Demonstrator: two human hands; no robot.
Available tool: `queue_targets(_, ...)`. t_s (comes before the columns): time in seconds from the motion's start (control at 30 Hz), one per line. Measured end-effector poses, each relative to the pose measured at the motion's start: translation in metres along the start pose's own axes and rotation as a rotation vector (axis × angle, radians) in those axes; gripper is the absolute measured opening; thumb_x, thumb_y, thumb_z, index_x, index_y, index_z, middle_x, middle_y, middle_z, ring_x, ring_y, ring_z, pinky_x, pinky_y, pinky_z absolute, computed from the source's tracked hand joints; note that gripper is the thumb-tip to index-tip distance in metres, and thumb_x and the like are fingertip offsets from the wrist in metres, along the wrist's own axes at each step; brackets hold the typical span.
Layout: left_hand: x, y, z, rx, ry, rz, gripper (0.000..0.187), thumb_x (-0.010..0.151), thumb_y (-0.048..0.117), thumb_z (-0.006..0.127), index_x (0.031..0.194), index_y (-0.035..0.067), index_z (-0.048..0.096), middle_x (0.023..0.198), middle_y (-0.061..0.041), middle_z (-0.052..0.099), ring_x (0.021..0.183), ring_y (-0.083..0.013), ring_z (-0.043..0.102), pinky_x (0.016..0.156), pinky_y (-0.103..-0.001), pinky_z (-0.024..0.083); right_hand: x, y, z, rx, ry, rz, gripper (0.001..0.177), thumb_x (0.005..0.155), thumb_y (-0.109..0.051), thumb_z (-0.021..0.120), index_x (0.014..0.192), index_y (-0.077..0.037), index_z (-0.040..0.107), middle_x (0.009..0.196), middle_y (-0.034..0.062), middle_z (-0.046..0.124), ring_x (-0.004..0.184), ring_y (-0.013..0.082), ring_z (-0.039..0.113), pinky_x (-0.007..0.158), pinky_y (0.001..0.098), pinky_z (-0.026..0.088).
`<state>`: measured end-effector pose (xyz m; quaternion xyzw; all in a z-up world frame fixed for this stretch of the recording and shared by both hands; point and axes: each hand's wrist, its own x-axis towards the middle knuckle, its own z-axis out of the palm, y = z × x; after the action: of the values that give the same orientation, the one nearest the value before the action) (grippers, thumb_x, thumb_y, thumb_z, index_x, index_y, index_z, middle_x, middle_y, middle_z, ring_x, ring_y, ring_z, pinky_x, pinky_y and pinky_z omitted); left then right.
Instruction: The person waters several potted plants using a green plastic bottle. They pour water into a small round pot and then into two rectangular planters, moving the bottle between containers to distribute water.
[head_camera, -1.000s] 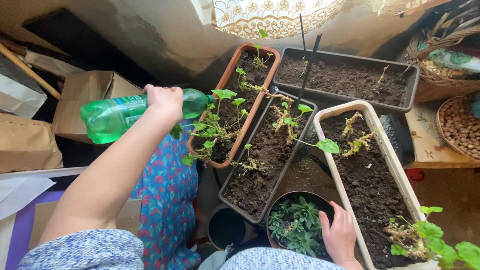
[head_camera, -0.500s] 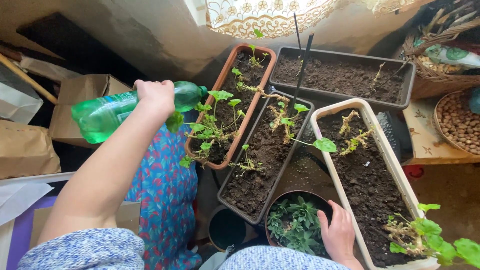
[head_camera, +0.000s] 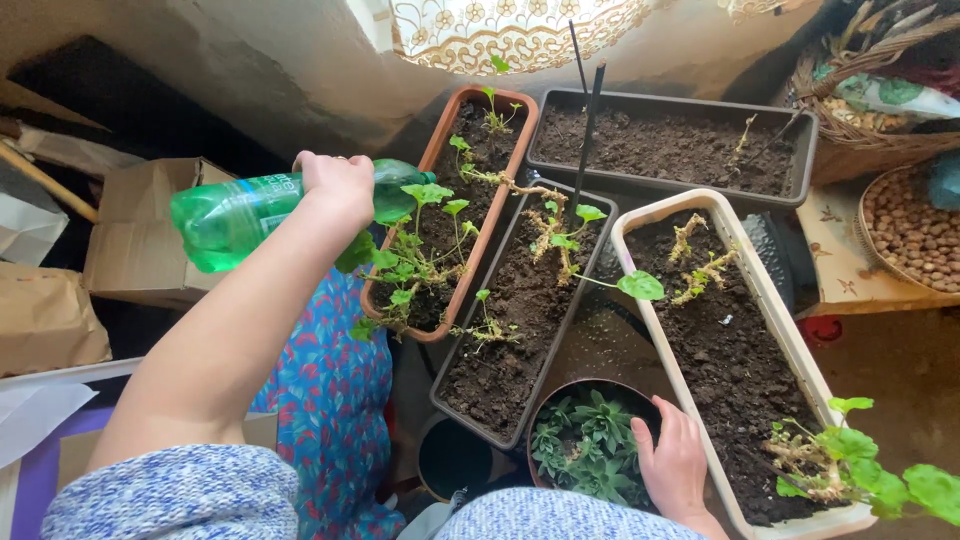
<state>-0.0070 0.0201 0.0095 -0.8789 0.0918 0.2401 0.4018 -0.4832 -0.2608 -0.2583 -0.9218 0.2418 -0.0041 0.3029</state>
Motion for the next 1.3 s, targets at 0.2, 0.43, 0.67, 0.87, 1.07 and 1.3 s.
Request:
queue_targets(0.2, 0.000, 0.004, 0.001, 0.019, -0.004, 0.003, 0.079, 0.089, 0.026, 0.068, 0.157, 0.012, 0.031, 0.132, -0.007, 0.069, 0.118, -0.0312, 0.065, 0.101, -0.057, 0.041, -0.001, 0.005, 0.004, -0.005, 0.041, -0.040, 0.065, 0.099, -0.054, 0.043, 0.139, -0.006, 0.056, 0.137, 0.0094, 0.064, 0.128, 0.0291, 0.057, 0.104, 0.0445, 0.049)
queue_targets(0.43, 0.004, -0.006, 0.011, 0.006, -0.002, -0.022, 0.076, 0.090, 0.027, 0.066, 0.157, 0.013, 0.032, 0.129, -0.008, 0.070, 0.117, -0.0316, 0.066, 0.102, -0.057, 0.039, 0.000, 0.000, 0.000, -0.004, 0.005, -0.008, 0.067, 0.098, -0.057, 0.041, 0.141, -0.007, 0.055, 0.138, 0.0094, 0.063, 0.130, 0.0289, 0.055, 0.104, 0.0451, 0.048)
queue_targets(0.67, 0.002, -0.016, 0.019, -0.033, 0.004, -0.035, 0.080, 0.090, 0.028, 0.068, 0.158, 0.013, 0.029, 0.130, -0.009, 0.068, 0.113, -0.0308, 0.066, 0.100, -0.056, 0.040, -0.001, -0.001, -0.002, -0.010, -0.016, 0.011, 0.066, 0.098, -0.056, 0.042, 0.142, -0.008, 0.055, 0.139, 0.0087, 0.063, 0.131, 0.0284, 0.055, 0.103, 0.0453, 0.049)
queue_targets(0.87, 0.000, -0.034, 0.037, -0.053, -0.027, -0.066, 0.078, 0.089, 0.027, 0.067, 0.157, 0.013, 0.031, 0.132, -0.008, 0.068, 0.117, -0.0312, 0.067, 0.101, -0.056, 0.040, 0.001, -0.005, -0.005, -0.011, -0.036, 0.029, 0.066, 0.098, -0.056, 0.042, 0.142, -0.008, 0.055, 0.139, 0.0084, 0.062, 0.132, 0.0280, 0.054, 0.104, 0.0453, 0.048)
queue_targets(1.07, -0.037, -0.059, 0.053, -0.148, -0.058, -0.093, 0.088, 0.085, 0.030, 0.071, 0.159, 0.015, 0.027, 0.144, -0.008, 0.061, 0.128, -0.0303, 0.062, 0.099, -0.046, 0.046, 0.000, -0.007, -0.006, -0.012, -0.046, 0.040, 0.067, 0.098, -0.056, 0.041, 0.143, -0.008, 0.054, 0.139, 0.0104, 0.062, 0.132, 0.0285, 0.054, 0.105, 0.0457, 0.047)
queue_targets(1.3, -0.062, -0.070, 0.102, -0.205, -0.110, -0.108, 0.084, 0.077, 0.045, 0.083, 0.145, 0.016, 0.041, 0.135, -0.009, 0.066, 0.125, -0.0290, 0.064, 0.094, -0.044, 0.050, 0.000, -0.008, -0.008, 0.001, -0.064, 0.044, 0.069, 0.098, -0.057, 0.040, 0.144, -0.006, 0.052, 0.141, 0.0121, 0.061, 0.134, 0.0299, 0.053, 0.106, 0.0475, 0.047)
